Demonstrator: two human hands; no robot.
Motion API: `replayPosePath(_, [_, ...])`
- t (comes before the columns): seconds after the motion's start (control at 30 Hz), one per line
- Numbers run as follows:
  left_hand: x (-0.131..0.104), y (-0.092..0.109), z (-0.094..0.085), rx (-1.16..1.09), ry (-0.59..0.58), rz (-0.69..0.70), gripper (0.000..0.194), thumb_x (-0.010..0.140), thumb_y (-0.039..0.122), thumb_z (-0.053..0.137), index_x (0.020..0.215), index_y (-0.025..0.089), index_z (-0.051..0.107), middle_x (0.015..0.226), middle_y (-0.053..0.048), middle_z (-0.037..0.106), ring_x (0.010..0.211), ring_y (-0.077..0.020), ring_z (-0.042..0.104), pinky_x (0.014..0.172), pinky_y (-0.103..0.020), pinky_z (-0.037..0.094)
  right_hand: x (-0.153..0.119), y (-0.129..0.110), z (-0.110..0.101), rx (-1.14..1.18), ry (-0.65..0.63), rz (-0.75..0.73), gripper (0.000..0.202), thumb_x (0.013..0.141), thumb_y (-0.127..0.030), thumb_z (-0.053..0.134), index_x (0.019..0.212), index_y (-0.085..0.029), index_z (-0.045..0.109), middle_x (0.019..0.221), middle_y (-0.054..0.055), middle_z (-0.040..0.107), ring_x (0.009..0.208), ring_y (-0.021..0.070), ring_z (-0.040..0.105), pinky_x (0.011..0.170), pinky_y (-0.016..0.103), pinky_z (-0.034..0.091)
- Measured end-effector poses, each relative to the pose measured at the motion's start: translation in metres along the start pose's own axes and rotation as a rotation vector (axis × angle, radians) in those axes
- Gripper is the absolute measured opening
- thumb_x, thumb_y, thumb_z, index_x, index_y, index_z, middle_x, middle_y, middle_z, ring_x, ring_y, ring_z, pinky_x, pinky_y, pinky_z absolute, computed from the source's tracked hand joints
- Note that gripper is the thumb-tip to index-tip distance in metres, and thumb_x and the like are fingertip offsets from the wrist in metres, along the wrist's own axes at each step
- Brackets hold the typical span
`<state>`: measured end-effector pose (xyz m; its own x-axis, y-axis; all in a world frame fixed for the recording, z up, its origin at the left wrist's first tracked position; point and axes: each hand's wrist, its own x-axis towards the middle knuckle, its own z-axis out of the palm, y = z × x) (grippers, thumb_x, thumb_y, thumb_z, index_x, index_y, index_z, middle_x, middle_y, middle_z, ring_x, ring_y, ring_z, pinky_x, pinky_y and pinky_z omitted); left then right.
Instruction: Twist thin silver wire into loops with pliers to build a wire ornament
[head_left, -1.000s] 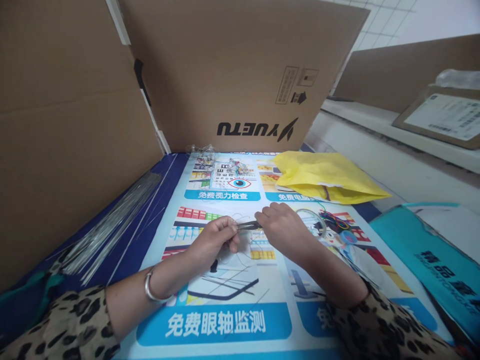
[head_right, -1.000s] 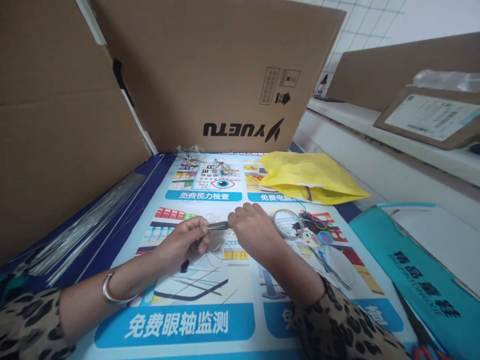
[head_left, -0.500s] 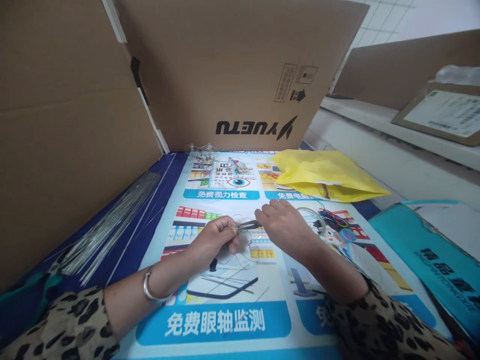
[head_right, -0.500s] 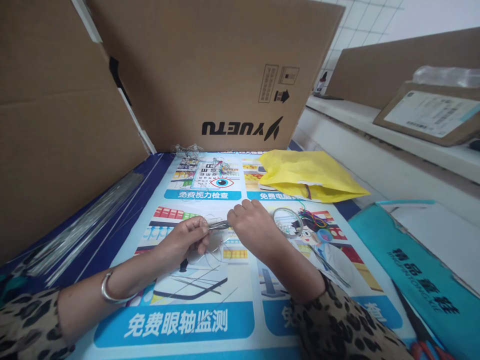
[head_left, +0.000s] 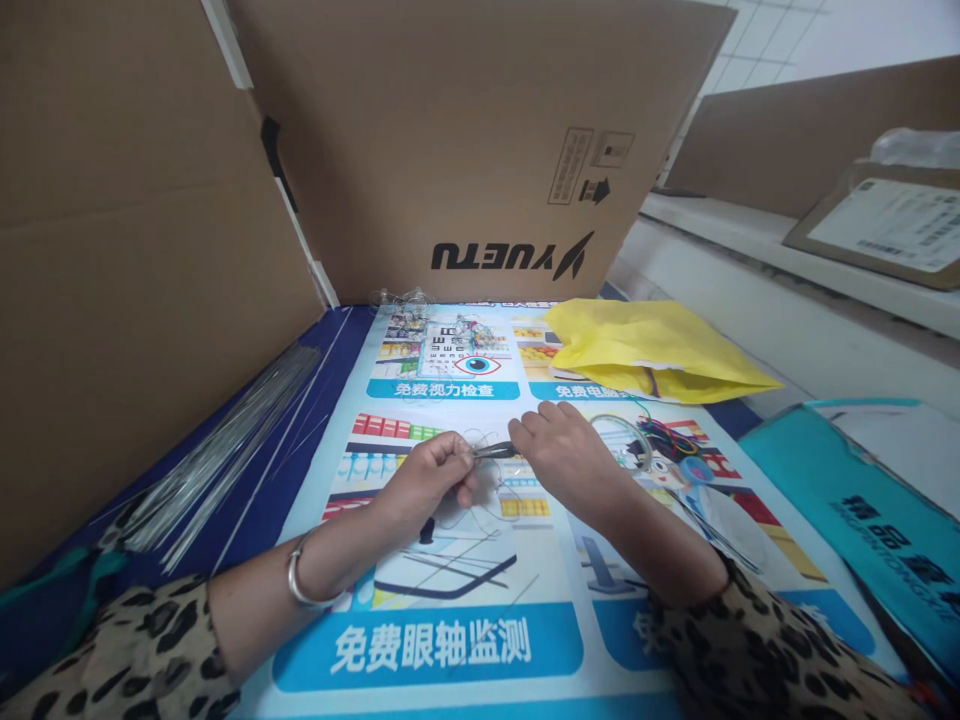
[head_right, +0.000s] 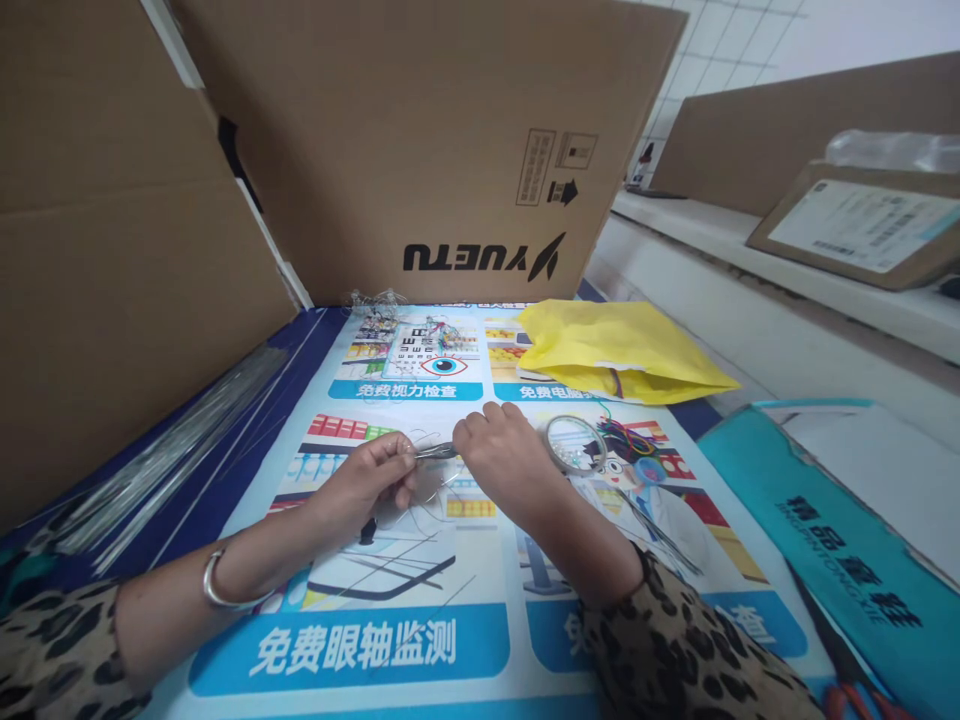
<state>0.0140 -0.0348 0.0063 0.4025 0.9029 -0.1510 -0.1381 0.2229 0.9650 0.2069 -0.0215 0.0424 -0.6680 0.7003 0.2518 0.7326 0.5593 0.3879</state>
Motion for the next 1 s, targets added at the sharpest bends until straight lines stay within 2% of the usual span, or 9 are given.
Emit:
replayPosePath(0.4, [0.0011,-0.0016,-0.0029,0.039,-0.01,0.0,0.017,0.08,0.027,0.053,0.069,0.017,0.046,0.053,0.003,0.054,0.043,-0.006,0.045,0.047,-0.019,0.03,-0.0006,-0.0018,-0.0018,0.036,-0.021,0.006,0.01,0.078,-0.008,0.05,0.076,-0.016,0.055,0.068,0.004,0.058,0.065,0.0161,0.042,0.058,0.031,0.018])
replayPosePath(0.63, [0.0027,-0.0007,-0.0047,0.06,-0.013,-0.023,0.02,0.08,0.029,0.053,0.066,0.017,0.045,0.048,0.003,0.053,0.042,-0.0062,0.043,0.046,-0.019,0.029,-0.003,-0.0029,0.0047,0.049,-0.02,0.027,0.01,0.079,-0.01,0.048,0.074,-0.018,0.053,0.067,0.003,0.057,0.063,0.0163,0.041,0.058,0.031,0.017])
replayPosePath(1.0, [0.0067,0.006,-0.0086,-0.081,-0.082,-0.078,0.014,0.077,0.025,0.056,0.069,0.016,0.049,0.051,0.004,0.053,0.04,-0.0047,0.044,0.048,-0.019,0.035,-0.0007,0.0029,0.0045,0.082,0.051,-0.003,0.013,0.081,-0.01,0.046,0.074,-0.017,0.055,0.068,0.003,0.055,0.067,0.0161,0.039,0.062,0.031,0.02])
